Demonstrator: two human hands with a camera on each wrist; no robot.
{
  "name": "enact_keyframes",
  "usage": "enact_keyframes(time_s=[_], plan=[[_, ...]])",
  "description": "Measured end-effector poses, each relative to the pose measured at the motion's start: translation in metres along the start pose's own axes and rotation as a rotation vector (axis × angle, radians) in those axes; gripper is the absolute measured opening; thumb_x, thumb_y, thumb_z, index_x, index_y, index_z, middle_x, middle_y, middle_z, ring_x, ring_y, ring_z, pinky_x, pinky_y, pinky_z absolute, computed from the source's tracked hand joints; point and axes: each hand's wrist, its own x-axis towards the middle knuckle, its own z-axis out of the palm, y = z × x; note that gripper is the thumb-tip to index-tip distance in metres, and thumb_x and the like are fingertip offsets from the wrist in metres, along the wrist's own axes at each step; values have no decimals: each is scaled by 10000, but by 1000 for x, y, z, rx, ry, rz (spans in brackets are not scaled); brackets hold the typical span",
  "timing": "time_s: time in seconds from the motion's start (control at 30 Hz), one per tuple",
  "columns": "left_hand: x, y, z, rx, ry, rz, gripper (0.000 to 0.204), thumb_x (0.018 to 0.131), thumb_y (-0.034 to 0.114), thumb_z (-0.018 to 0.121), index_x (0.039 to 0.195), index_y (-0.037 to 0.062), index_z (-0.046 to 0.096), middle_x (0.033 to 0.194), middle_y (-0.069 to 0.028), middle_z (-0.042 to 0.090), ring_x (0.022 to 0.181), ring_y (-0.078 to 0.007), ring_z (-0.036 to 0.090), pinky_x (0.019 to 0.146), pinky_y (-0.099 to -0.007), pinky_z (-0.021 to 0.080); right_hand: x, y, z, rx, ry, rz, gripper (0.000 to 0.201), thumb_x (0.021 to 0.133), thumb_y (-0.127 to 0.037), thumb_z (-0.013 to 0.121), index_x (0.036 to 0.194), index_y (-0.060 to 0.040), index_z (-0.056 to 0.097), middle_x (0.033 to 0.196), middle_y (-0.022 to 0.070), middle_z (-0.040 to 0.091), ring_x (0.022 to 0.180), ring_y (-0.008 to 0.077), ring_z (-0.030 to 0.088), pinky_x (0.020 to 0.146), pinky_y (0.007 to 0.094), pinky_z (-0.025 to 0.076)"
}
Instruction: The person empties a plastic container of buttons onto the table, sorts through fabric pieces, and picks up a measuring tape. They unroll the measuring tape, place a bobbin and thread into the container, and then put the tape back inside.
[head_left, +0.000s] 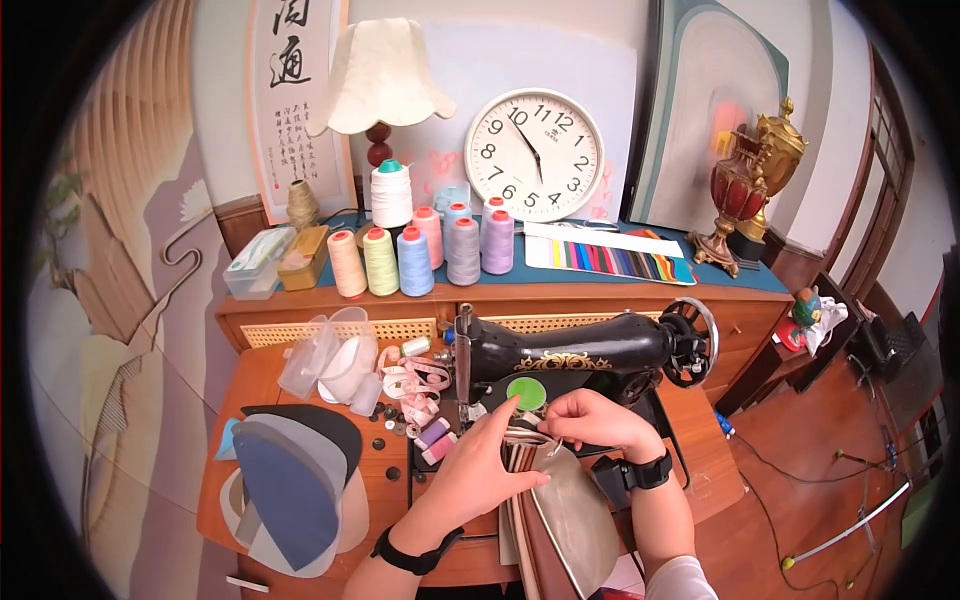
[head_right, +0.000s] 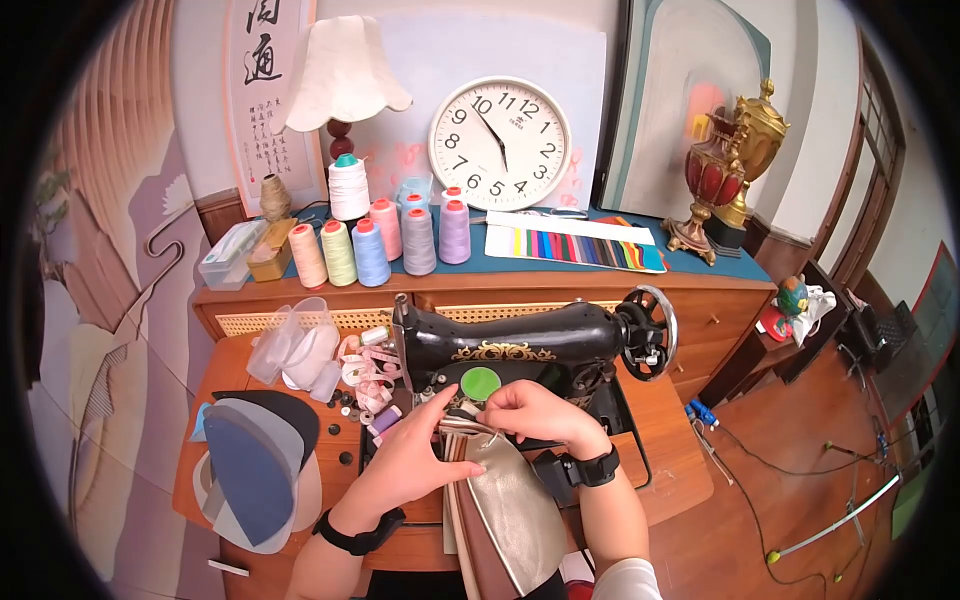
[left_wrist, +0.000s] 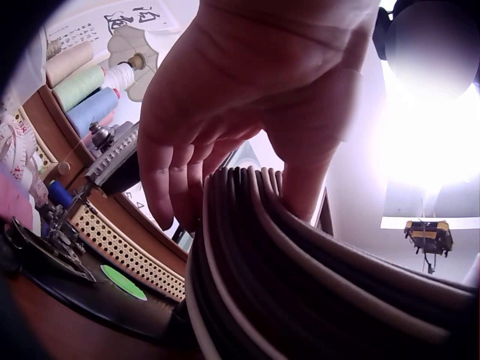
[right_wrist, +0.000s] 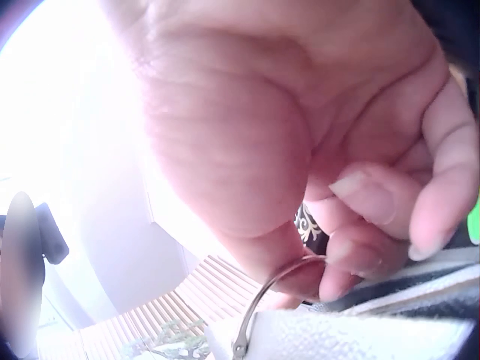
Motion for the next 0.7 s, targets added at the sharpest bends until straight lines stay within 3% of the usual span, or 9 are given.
enact_keyframes(time_s=[0.07,0.2,0.37,0.43,0.53,0.7], plan=[[1,0,-1,34,-43,-16,868,641,279,851,1358,52,418,1234,-179,525,1110,-269,550,922,-356,451,1,5,6,120,6,-13,280,896,-238,592,701,-37,588,608,-53,496,555,31,457,510,230,408],[3,1,-4,36,-121,-59,743,657,307,843,1262,49,496,1162,-146,518,1097,-279,541,934,-355,430,1,12,17,91,101,-45,217,880,-167,546,734,-12,581,619,-25,527,556,60,481,513,244,413],[3,1,-4,88,-141,-90,679,667,300,842,1205,44,516,1125,-120,503,1087,-270,534,906,-343,433,8,23,18,95,93,-63,233,895,-174,535,743,-3,579,614,-14,528,542,71,481,506,250,406],[3,-7,1,78,-29,78,649,659,287,849,1165,37,527,1091,-114,533,1012,-236,550,862,-328,437,10,26,18,102,83,-81,239,905,-179,529,750,-4,581,612,-13,528,538,70,479,500,249,400],[4,-1,-1,-19,-111,-43,609,653,274,854,1114,31,539,1032,-92,577,869,-186,556,769,-301,446,11,26,21,246,64,-65,242,924,-188,525,768,-13,585,636,-14,535,549,61,471,499,237,387],[4,-1,-1,-16,-90,-24,594,637,253,866,1082,26,545,973,-57,604,729,-136,514,666,-274,440,6,16,21,394,27,-27,188,926,-153,537,792,-34,596,701,-23,553,592,47,463,531,203,378]])
